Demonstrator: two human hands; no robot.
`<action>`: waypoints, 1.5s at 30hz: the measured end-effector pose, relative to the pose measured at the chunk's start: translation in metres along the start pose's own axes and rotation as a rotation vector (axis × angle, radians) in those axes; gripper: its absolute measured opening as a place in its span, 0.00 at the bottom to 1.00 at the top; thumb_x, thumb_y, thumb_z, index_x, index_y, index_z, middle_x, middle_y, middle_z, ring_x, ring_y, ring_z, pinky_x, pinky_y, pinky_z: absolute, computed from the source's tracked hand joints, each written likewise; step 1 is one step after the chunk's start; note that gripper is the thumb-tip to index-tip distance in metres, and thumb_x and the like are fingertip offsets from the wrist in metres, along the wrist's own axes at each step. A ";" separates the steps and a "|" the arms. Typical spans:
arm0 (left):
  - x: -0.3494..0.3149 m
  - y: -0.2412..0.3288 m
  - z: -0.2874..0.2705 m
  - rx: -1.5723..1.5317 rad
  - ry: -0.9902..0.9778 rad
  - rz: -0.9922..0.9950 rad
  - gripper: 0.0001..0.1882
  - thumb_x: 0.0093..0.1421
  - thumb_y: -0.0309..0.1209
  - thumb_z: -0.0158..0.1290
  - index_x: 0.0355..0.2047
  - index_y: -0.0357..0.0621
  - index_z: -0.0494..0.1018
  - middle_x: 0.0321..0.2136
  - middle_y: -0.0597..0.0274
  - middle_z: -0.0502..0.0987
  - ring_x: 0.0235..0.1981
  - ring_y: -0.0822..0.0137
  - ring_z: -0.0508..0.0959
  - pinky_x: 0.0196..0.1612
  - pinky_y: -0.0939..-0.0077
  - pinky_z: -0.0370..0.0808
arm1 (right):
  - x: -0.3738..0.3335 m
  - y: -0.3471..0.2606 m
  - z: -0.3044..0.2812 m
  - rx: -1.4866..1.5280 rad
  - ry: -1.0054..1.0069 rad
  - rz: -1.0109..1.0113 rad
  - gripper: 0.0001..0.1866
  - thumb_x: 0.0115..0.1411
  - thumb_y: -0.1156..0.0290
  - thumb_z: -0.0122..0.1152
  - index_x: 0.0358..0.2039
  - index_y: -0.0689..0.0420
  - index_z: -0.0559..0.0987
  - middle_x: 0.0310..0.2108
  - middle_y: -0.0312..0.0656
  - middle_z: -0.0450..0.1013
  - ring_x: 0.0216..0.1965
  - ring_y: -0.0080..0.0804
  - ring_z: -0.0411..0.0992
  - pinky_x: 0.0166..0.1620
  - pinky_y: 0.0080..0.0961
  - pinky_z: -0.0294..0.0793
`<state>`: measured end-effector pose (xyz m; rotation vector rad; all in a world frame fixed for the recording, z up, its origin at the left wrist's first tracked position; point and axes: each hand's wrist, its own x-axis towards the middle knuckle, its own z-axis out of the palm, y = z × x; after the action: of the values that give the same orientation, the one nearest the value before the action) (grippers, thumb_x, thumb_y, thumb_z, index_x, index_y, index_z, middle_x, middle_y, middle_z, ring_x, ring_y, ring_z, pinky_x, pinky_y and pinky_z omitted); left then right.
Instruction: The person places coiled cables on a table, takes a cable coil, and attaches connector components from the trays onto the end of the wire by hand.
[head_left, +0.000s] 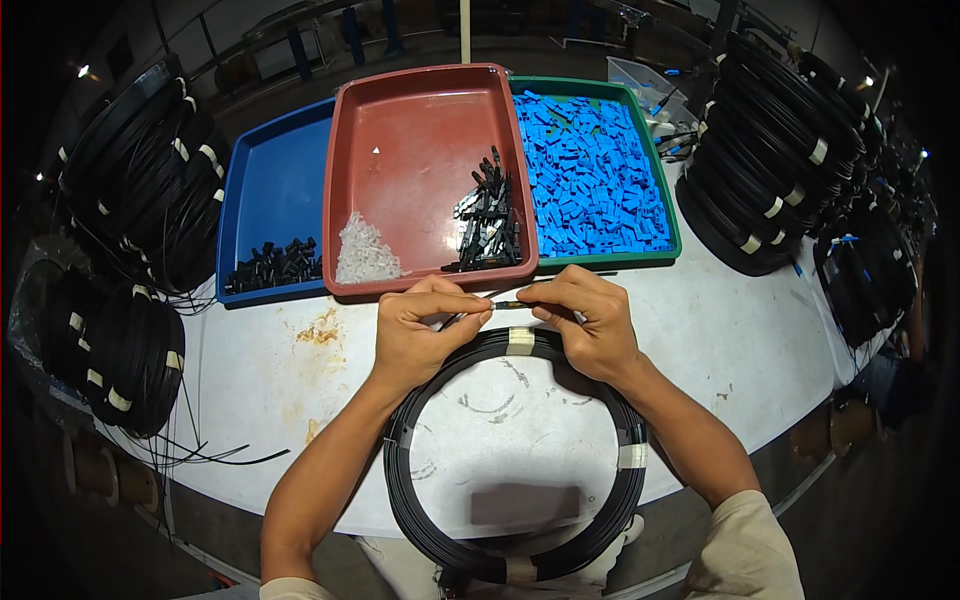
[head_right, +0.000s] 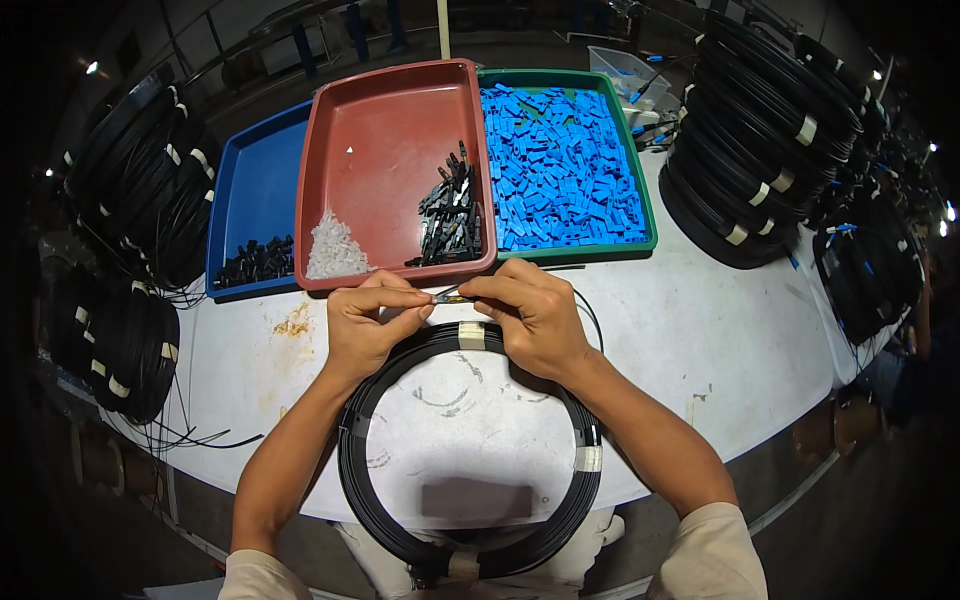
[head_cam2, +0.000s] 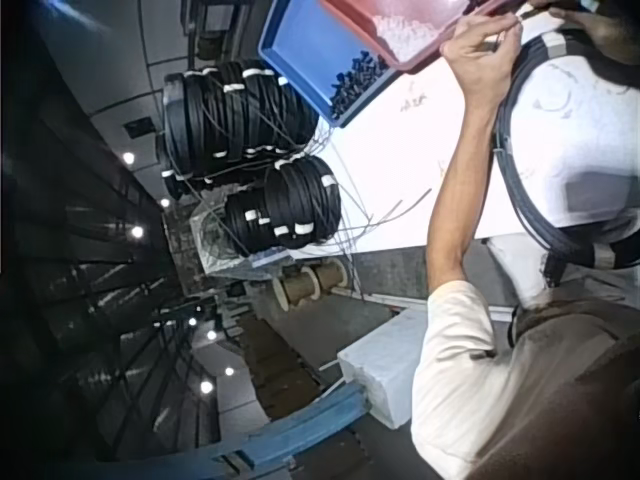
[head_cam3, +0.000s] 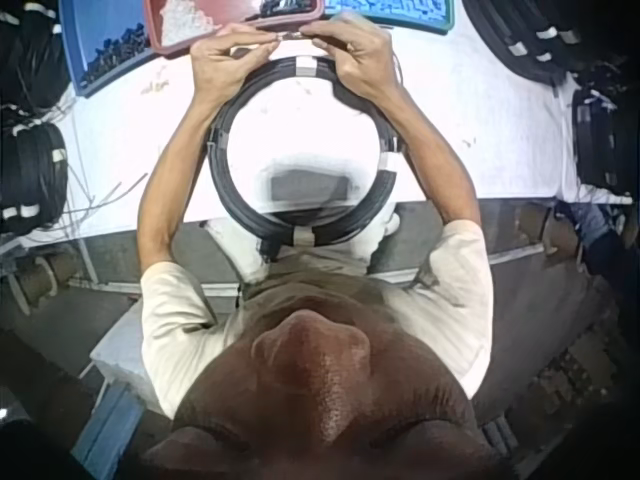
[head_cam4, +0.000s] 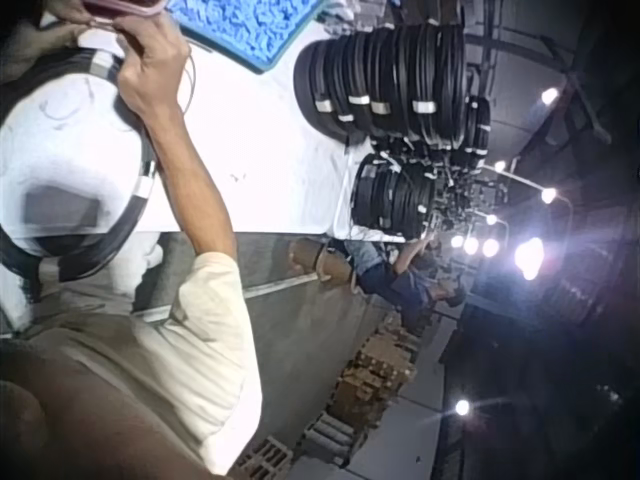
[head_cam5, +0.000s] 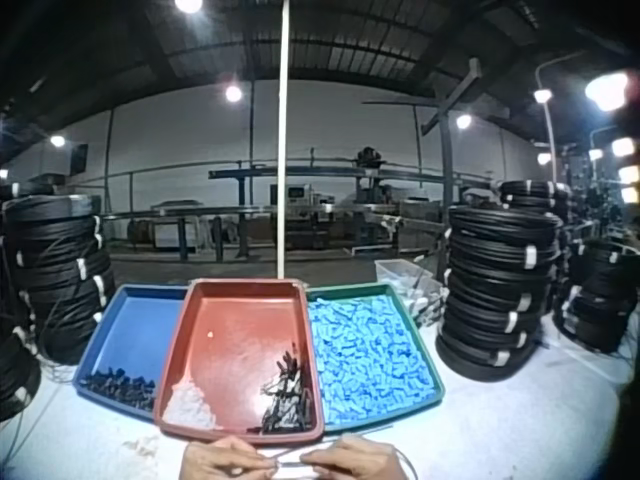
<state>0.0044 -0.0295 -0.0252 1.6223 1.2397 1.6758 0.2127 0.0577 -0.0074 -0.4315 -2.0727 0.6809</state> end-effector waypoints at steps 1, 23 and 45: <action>0.000 0.000 0.000 -0.004 0.001 -0.009 0.10 0.52 0.15 0.64 0.35 0.36 0.85 0.30 0.57 0.82 0.33 0.71 0.78 0.38 0.80 0.74 | 0.000 0.000 0.000 -0.007 -0.002 -0.018 0.16 0.51 0.88 0.62 0.40 0.60 0.85 0.27 0.41 0.76 0.25 0.27 0.72 0.30 0.22 0.72; 0.002 0.007 -0.002 0.189 -0.107 0.046 0.14 0.43 0.26 0.72 0.33 0.39 0.85 0.25 0.58 0.83 0.27 0.68 0.78 0.32 0.75 0.72 | 0.002 -0.002 -0.001 -0.074 -0.041 -0.117 0.10 0.48 0.84 0.66 0.32 0.60 0.80 0.26 0.43 0.72 0.29 0.42 0.71 0.36 0.34 0.69; 0.004 0.005 0.001 0.235 -0.115 0.090 0.09 0.41 0.16 0.66 0.26 0.35 0.83 0.22 0.57 0.83 0.26 0.68 0.79 0.33 0.75 0.75 | -0.001 0.001 0.003 -0.049 -0.087 -0.143 0.09 0.45 0.86 0.64 0.28 0.62 0.78 0.26 0.45 0.71 0.29 0.45 0.71 0.33 0.36 0.69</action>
<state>0.0053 -0.0283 -0.0192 1.9107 1.3649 1.5101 0.2110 0.0573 -0.0103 -0.2823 -2.1824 0.5732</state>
